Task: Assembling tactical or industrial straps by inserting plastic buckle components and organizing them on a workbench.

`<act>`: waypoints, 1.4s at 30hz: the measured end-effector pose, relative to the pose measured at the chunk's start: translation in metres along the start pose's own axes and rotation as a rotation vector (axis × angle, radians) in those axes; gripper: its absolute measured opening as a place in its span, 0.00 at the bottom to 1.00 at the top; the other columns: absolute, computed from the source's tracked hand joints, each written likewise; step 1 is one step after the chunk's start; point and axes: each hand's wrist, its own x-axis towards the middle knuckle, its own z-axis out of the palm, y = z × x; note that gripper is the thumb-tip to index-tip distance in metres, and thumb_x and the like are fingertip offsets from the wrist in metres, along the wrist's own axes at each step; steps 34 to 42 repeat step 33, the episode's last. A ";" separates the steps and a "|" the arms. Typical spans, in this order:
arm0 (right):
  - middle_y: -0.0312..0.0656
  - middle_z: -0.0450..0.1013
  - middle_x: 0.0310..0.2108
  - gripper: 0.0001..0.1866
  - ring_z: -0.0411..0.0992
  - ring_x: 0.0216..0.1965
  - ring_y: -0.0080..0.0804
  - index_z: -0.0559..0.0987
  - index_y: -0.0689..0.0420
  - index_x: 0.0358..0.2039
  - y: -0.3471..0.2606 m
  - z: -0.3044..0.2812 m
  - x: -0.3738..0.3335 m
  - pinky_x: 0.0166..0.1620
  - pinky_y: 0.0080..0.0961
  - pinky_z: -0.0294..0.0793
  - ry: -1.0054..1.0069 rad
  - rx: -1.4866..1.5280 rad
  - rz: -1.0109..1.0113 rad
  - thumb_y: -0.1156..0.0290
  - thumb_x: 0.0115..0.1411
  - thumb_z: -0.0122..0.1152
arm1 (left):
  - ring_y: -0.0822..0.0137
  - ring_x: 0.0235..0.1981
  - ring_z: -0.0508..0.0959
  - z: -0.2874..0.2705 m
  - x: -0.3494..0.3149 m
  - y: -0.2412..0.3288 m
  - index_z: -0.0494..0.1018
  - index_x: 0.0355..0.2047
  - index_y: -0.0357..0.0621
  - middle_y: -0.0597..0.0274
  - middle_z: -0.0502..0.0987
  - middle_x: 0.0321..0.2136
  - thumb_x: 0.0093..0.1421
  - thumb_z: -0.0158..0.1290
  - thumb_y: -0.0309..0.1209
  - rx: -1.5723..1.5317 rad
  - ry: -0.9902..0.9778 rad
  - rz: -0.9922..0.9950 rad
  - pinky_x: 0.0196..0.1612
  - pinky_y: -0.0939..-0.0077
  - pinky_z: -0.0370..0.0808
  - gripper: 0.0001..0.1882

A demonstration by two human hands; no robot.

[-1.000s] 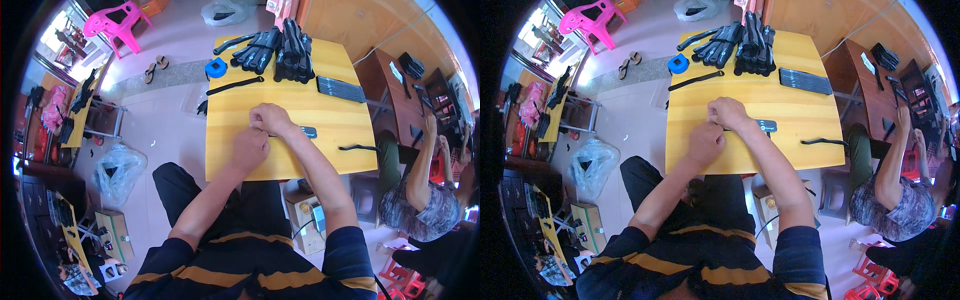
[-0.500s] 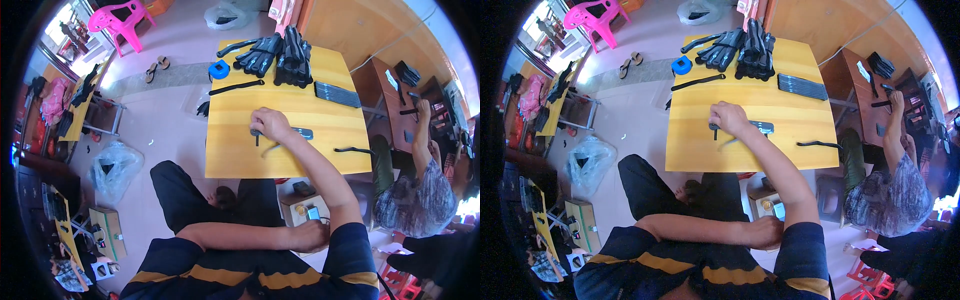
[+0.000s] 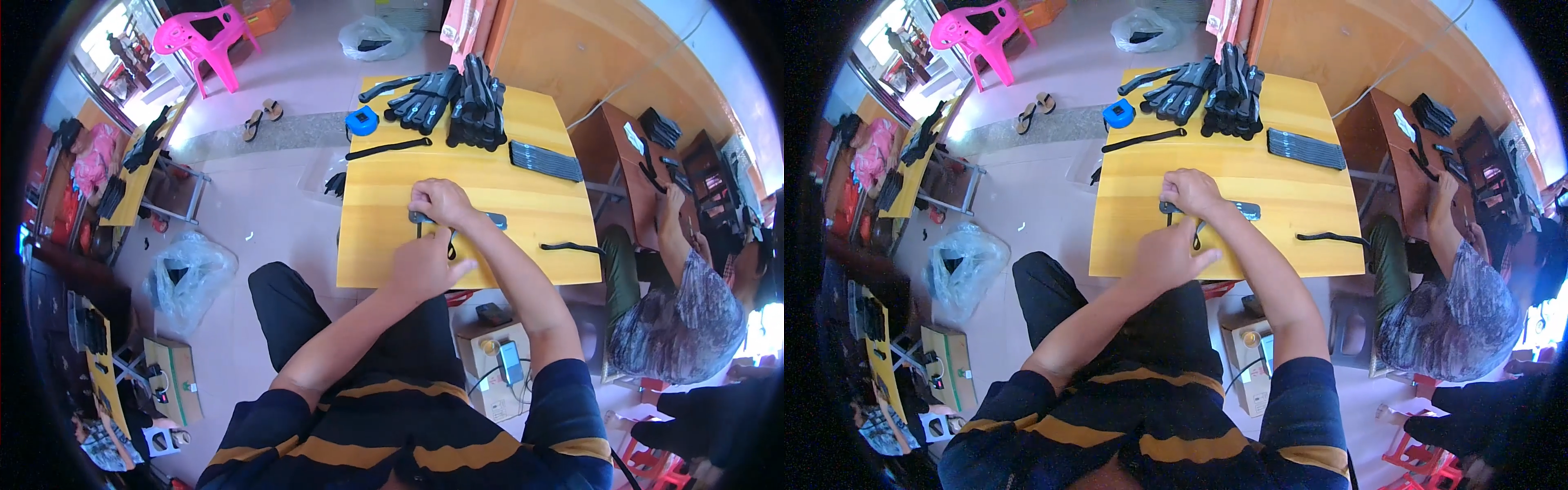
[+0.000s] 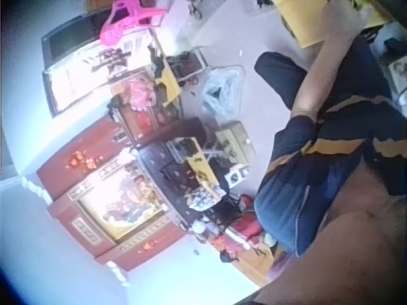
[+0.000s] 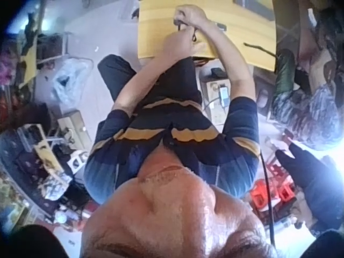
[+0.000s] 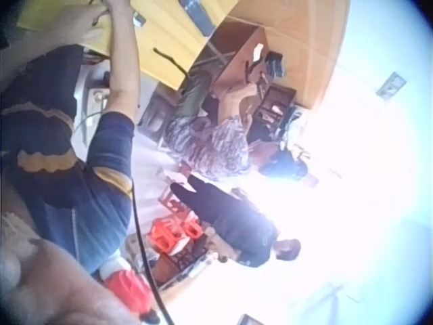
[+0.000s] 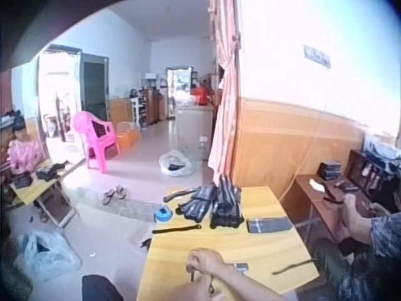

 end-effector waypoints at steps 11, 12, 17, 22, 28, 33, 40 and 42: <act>0.28 0.71 0.22 0.10 0.68 0.26 0.16 0.79 0.56 0.29 0.018 -0.067 -0.015 0.32 0.21 0.71 -0.059 0.200 0.085 0.68 0.53 0.74 | 0.44 0.22 0.79 0.024 0.008 0.006 0.75 0.23 0.43 0.48 0.77 0.19 0.61 0.56 0.40 -0.079 -0.022 0.044 0.28 0.49 0.75 0.15; 0.31 0.73 0.21 0.13 0.70 0.25 0.19 0.79 0.56 0.26 0.018 -0.079 -0.024 0.32 0.23 0.71 -0.090 0.165 0.148 0.66 0.49 0.77 | 0.45 0.23 0.79 0.024 0.008 0.009 0.75 0.23 0.43 0.48 0.77 0.19 0.61 0.56 0.40 -0.082 -0.031 0.059 0.28 0.50 0.75 0.15; 0.38 0.75 0.20 0.13 0.73 0.24 0.29 0.79 0.54 0.24 0.036 -0.079 -0.042 0.32 0.27 0.72 -0.167 -0.098 0.220 0.64 0.46 0.78 | 0.45 0.23 0.80 0.032 0.007 0.017 0.75 0.24 0.42 0.48 0.77 0.20 0.60 0.56 0.41 -0.083 -0.059 0.080 0.29 0.50 0.76 0.16; 0.37 0.75 0.20 0.18 0.74 0.24 0.31 0.78 0.54 0.23 0.034 -0.077 -0.043 0.31 0.30 0.72 -0.192 0.038 0.255 0.60 0.44 0.80 | 0.45 0.23 0.80 0.037 0.009 0.018 0.75 0.23 0.42 0.48 0.78 0.20 0.60 0.56 0.42 -0.067 -0.053 0.069 0.29 0.49 0.76 0.16; 0.37 0.78 0.25 0.20 0.78 0.32 0.39 0.79 0.51 0.24 0.036 -0.078 -0.033 0.35 0.36 0.75 -0.272 -0.184 0.297 0.55 0.39 0.81 | 0.44 0.25 0.80 0.043 0.009 0.021 0.76 0.24 0.44 0.47 0.79 0.22 0.61 0.54 0.40 -0.098 -0.184 0.107 0.32 0.47 0.76 0.14; 0.38 0.78 0.25 0.21 0.78 0.33 0.38 0.78 0.51 0.23 0.036 -0.080 -0.034 0.36 0.36 0.74 -0.270 -0.197 0.272 0.53 0.38 0.81 | 0.48 0.29 0.83 0.051 -0.012 0.081 0.78 0.22 0.43 0.44 0.80 0.24 0.53 0.56 0.39 -0.286 -0.630 0.415 0.33 0.50 0.77 0.12; 0.38 0.78 0.25 0.21 0.78 0.33 0.38 0.78 0.51 0.23 0.036 -0.080 -0.034 0.36 0.36 0.74 -0.270 -0.197 0.272 0.53 0.38 0.81 | 0.48 0.29 0.83 0.051 -0.012 0.081 0.78 0.22 0.43 0.44 0.80 0.24 0.53 0.56 0.39 -0.286 -0.630 0.415 0.33 0.50 0.77 0.12; 0.38 0.78 0.25 0.21 0.78 0.33 0.38 0.78 0.51 0.23 0.036 -0.080 -0.034 0.36 0.36 0.74 -0.270 -0.197 0.272 0.53 0.38 0.81 | 0.48 0.29 0.83 0.051 -0.012 0.081 0.78 0.22 0.43 0.44 0.80 0.24 0.53 0.56 0.39 -0.286 -0.630 0.415 0.33 0.50 0.77 0.12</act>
